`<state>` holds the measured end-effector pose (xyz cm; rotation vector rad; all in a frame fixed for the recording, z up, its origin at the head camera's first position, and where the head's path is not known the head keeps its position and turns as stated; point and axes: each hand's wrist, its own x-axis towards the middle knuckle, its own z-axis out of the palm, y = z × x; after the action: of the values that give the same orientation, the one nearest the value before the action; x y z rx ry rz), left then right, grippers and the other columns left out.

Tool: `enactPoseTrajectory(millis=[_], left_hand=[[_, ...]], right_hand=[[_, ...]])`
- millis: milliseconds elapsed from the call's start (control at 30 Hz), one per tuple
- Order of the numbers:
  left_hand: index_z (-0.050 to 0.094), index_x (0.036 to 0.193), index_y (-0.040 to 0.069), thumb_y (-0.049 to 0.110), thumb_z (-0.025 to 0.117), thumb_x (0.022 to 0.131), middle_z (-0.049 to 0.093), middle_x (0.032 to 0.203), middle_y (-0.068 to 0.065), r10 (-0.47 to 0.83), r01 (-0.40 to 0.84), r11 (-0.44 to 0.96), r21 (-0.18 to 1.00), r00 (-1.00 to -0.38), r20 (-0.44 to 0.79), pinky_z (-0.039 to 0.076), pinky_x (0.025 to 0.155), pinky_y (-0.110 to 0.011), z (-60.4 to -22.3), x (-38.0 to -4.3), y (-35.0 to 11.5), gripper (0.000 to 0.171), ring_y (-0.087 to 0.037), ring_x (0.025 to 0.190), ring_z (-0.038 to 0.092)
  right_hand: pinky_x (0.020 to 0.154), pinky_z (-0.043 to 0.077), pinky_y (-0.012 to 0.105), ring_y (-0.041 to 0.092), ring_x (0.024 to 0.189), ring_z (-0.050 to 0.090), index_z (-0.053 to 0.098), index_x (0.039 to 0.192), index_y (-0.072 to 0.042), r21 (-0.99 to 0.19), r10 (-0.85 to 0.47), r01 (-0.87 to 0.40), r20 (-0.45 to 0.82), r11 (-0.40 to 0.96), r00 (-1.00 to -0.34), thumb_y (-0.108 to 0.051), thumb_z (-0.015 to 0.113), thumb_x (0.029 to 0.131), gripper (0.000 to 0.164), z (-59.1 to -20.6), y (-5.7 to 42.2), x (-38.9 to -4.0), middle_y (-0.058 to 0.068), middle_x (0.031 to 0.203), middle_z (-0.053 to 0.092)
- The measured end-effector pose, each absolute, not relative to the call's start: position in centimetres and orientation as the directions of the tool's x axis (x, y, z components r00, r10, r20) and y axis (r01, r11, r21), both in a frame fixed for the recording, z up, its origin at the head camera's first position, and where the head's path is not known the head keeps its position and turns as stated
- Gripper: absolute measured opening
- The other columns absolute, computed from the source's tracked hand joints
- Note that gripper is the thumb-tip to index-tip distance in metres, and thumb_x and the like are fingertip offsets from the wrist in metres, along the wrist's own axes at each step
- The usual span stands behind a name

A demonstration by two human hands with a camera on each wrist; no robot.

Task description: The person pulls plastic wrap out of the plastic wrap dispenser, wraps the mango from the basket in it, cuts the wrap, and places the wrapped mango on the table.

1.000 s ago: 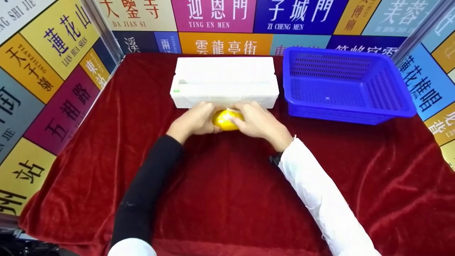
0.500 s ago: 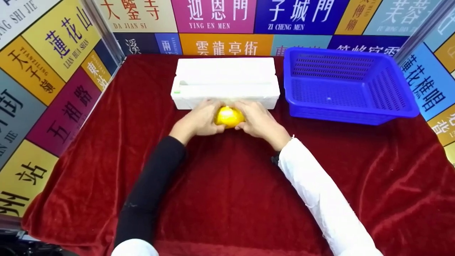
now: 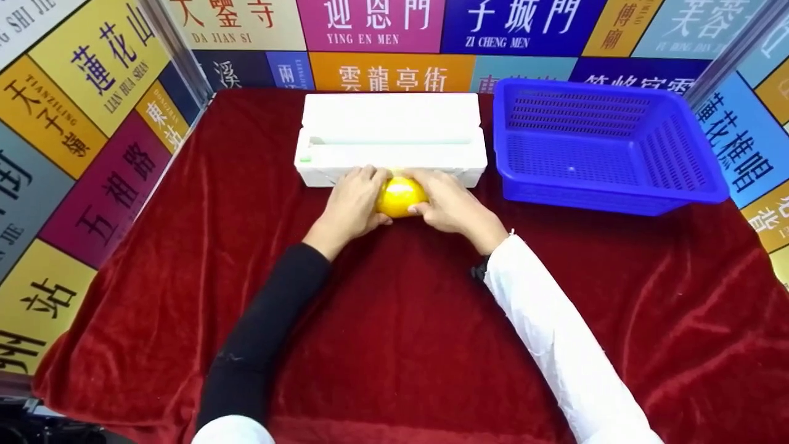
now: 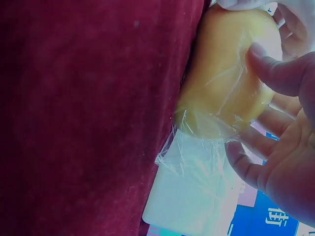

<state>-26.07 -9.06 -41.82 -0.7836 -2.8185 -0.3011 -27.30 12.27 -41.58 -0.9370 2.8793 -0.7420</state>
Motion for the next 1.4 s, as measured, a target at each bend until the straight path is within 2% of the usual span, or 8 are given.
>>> enactPoseTrajectory(millis=[167, 300, 467, 600, 833, 967, 1233, 1400], left_hand=[[0.057, 0.135, 0.004, 0.031, 0.091, 0.073, 0.063, 0.124, -0.018, 0.489, 0.535, 0.808, 0.247, -0.843, 0.224, 0.048, 0.102, -0.046, -41.4, -26.7, -9.5, 0.075, -0.036, 0.112, 0.060], [0.056, 0.140, 0.007, 0.029, 0.089, 0.075, 0.063, 0.133, -0.016, 0.477, 0.506, 0.797, 0.330, -0.862, 0.172, 0.046, 0.107, -0.045, -41.3, -27.1, -9.9, 0.077, -0.035, 0.121, 0.059], [0.058, 0.141, 0.012, 0.029, 0.088, 0.076, 0.066, 0.129, -0.013, 0.498, 0.507, 0.767, 0.392, -0.857, 0.134, 0.048, 0.104, -0.041, -40.9, -27.4, -10.4, 0.073, -0.029, 0.117, 0.062], [0.059, 0.142, 0.017, 0.028, 0.085, 0.078, 0.068, 0.125, -0.009, 0.515, 0.503, 0.752, 0.426, -0.852, 0.095, 0.048, 0.100, -0.040, -40.5, -27.8, -10.4, 0.070, -0.024, 0.110, 0.062], [0.054, 0.144, 0.013, 0.032, 0.082, 0.081, 0.065, 0.133, -0.009, 0.489, 0.464, 0.780, 0.421, -0.870, 0.053, 0.047, 0.104, -0.041, -40.5, -27.9, -10.2, 0.071, -0.026, 0.116, 0.061], [0.049, 0.139, 0.011, 0.033, 0.083, 0.081, 0.065, 0.125, -0.014, 0.473, 0.446, 0.789, 0.422, -0.880, 0.046, 0.049, 0.099, -0.043, -40.4, -27.8, -10.1, 0.071, -0.030, 0.110, 0.062], [0.053, 0.137, 0.012, 0.048, 0.082, 0.076, 0.065, 0.126, -0.012, 0.407, 0.406, 0.886, 0.224, -0.912, 0.045, 0.040, 0.098, -0.055, -39.9, -27.2, -8.9, 0.076, -0.034, 0.115, 0.057], [0.054, 0.138, 0.009, 0.053, 0.087, 0.069, 0.054, 0.128, -0.016, 0.384, 0.389, 0.920, 0.040, -0.919, 0.093, 0.042, 0.092, -0.050, -40.6, -26.4, -7.8, 0.088, -0.035, 0.112, 0.050]], right_hand=[[0.111, 0.042, 0.047, 0.030, 0.129, 0.056, 0.050, 0.145, -0.009, -0.427, -0.533, -0.539, 0.147, 0.726, -0.833, -0.022, 0.069, 0.094, 0.056, -41.3, 12.1, -26.9, 0.011, 0.142, 0.059], [0.109, 0.042, 0.048, 0.033, 0.125, 0.058, 0.054, 0.140, -0.011, -0.309, -0.534, -0.578, 0.221, 0.755, -0.816, -0.030, 0.077, 0.089, 0.060, -40.8, 11.7, -26.2, 0.012, 0.137, 0.061], [0.100, 0.042, 0.049, 0.034, 0.118, 0.057, 0.055, 0.134, -0.013, -0.151, -0.580, -0.638, 0.300, 0.755, -0.758, -0.027, 0.088, 0.077, 0.068, -40.6, 10.8, -25.7, 0.011, 0.129, 0.058], [0.094, 0.042, 0.047, 0.032, 0.113, 0.058, 0.054, 0.131, -0.016, -0.089, -0.593, -0.636, 0.283, 0.767, -0.754, -0.021, 0.091, 0.072, 0.070, -40.9, 10.6, -25.8, 0.009, 0.124, 0.057], [0.096, 0.044, 0.047, 0.034, 0.114, 0.059, 0.055, 0.130, -0.015, -0.098, -0.565, -0.595, 0.224, 0.798, -0.794, -0.017, 0.087, 0.077, 0.061, -40.9, 10.6, -26.2, 0.010, 0.125, 0.057], [0.097, 0.047, 0.047, 0.034, 0.113, 0.061, 0.056, 0.130, -0.012, -0.092, -0.568, -0.592, 0.197, 0.801, -0.799, -0.019, 0.085, 0.080, 0.058, -40.6, 10.8, -26.6, 0.010, 0.127, 0.058], [0.098, 0.048, 0.048, 0.035, 0.113, 0.062, 0.056, 0.134, -0.011, -0.103, -0.586, -0.606, 0.174, 0.789, -0.792, -0.020, 0.083, 0.082, 0.060, -40.5, 11.1, -27.1, 0.010, 0.131, 0.060], [0.099, 0.048, 0.050, 0.036, 0.114, 0.062, 0.057, 0.135, -0.011, -0.113, -0.592, -0.612, 0.164, 0.783, -0.789, -0.020, 0.082, 0.083, 0.058, -40.8, 11.3, -27.3, 0.011, 0.132, 0.061]])
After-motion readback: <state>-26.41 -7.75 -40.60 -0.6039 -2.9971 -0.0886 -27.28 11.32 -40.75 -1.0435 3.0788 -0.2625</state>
